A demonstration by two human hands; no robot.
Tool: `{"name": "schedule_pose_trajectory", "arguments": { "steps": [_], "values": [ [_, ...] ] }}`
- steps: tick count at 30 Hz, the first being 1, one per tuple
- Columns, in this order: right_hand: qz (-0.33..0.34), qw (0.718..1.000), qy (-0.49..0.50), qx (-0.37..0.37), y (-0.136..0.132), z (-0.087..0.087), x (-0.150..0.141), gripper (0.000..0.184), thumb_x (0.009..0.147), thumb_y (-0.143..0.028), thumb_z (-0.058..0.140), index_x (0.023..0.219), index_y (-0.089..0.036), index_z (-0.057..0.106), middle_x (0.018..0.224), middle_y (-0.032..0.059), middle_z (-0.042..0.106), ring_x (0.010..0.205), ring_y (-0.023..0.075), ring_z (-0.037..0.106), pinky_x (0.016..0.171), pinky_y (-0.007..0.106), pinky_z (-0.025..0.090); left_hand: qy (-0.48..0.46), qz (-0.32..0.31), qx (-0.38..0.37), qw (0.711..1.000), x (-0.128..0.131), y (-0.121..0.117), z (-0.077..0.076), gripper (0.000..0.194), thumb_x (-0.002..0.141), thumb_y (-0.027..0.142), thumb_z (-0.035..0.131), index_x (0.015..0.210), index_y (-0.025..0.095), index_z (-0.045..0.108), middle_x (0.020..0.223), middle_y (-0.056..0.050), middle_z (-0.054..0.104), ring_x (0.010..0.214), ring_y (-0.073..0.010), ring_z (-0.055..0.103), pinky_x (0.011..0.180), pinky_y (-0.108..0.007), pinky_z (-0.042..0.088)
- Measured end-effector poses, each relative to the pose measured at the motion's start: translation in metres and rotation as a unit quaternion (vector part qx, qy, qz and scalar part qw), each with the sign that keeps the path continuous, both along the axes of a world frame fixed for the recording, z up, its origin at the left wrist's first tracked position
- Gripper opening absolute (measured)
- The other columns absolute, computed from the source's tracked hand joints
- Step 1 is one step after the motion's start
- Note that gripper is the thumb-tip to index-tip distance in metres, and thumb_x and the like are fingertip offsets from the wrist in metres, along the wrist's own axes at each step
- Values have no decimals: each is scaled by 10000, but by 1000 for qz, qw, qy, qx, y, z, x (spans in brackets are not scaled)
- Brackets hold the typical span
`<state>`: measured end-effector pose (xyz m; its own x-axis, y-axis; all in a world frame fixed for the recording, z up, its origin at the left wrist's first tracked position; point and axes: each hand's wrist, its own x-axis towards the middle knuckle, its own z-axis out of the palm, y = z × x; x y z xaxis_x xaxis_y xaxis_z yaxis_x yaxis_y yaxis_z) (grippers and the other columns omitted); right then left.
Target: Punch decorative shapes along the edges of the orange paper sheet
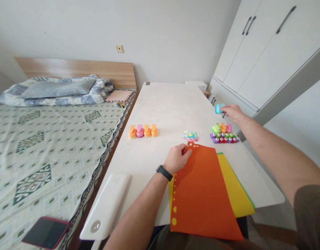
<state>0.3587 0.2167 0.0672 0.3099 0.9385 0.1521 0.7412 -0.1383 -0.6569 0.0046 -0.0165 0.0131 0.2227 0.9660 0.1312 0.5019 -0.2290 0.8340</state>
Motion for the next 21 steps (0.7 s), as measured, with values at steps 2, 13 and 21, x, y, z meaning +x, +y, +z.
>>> {"name": "schedule_pose_trajectory", "arguments": {
  "steps": [2,13,21],
  "values": [
    [41,992,119,30,-10,6,-14,223,855,-388,697,924,-202,596,984,107,735,849,188,687,698,289,512,4,1,2,1000,0,0,0,371,924,424,543,657,197,423,585,67,380,575,-101,339,586,-297,210],
    [275,842,464,-6,-150,-12,-94,530,680,-400,919,1146,-330,678,1085,29,711,987,248,681,882,438,554,-7,1,-11,1000,-1,3,-2,372,933,452,554,682,191,468,613,65,392,597,-100,352,583,-281,236],
    [295,844,446,-33,-162,-47,-92,563,684,-341,923,1180,-248,674,1062,52,704,937,227,672,899,397,540,-43,-3,-51,998,-1,5,-7,364,932,503,571,767,178,570,649,53,468,601,-99,385,559,-254,262]
  ]
}}
